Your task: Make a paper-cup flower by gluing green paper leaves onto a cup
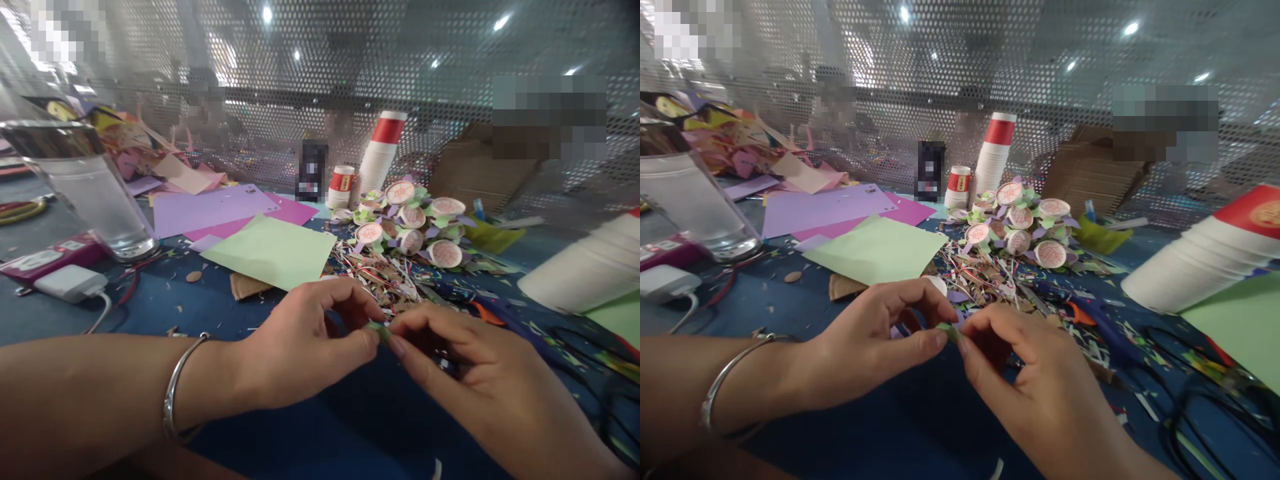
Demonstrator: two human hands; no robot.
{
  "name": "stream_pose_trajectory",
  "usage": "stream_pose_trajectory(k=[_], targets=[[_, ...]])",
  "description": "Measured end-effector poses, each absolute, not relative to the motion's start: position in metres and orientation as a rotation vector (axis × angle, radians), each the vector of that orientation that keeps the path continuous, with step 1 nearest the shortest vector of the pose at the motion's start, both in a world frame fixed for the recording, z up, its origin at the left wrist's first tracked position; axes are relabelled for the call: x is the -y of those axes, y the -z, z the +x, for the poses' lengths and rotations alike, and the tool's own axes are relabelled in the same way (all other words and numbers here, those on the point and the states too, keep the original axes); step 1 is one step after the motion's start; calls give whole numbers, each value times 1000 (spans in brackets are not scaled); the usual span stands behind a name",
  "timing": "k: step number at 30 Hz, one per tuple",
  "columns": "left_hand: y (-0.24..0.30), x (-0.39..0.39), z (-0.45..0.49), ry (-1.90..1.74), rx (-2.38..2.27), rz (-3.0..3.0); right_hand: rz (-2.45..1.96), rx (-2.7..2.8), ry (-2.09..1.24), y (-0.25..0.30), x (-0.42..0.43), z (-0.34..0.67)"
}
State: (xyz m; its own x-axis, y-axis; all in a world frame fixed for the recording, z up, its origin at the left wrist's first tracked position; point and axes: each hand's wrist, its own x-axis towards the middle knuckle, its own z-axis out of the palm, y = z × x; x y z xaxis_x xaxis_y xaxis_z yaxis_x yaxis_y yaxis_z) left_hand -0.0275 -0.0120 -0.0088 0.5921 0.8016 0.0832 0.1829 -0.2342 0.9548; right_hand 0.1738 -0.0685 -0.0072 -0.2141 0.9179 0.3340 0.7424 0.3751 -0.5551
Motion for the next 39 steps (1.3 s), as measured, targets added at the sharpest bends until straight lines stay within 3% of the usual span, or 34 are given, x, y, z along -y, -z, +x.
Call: stream_pose_trajectory(k=[10, 20, 39], targets=[[10, 13, -29, -742, -755, 1998, -1350, 2084, -256, 7, 69, 169], [17, 7, -19, -634, -658, 1124, -1337, 2044, -298, 12, 70, 172], [15, 6, -22, -566, -705, 1018, -1321, 2024, -172, 8, 71, 168]])
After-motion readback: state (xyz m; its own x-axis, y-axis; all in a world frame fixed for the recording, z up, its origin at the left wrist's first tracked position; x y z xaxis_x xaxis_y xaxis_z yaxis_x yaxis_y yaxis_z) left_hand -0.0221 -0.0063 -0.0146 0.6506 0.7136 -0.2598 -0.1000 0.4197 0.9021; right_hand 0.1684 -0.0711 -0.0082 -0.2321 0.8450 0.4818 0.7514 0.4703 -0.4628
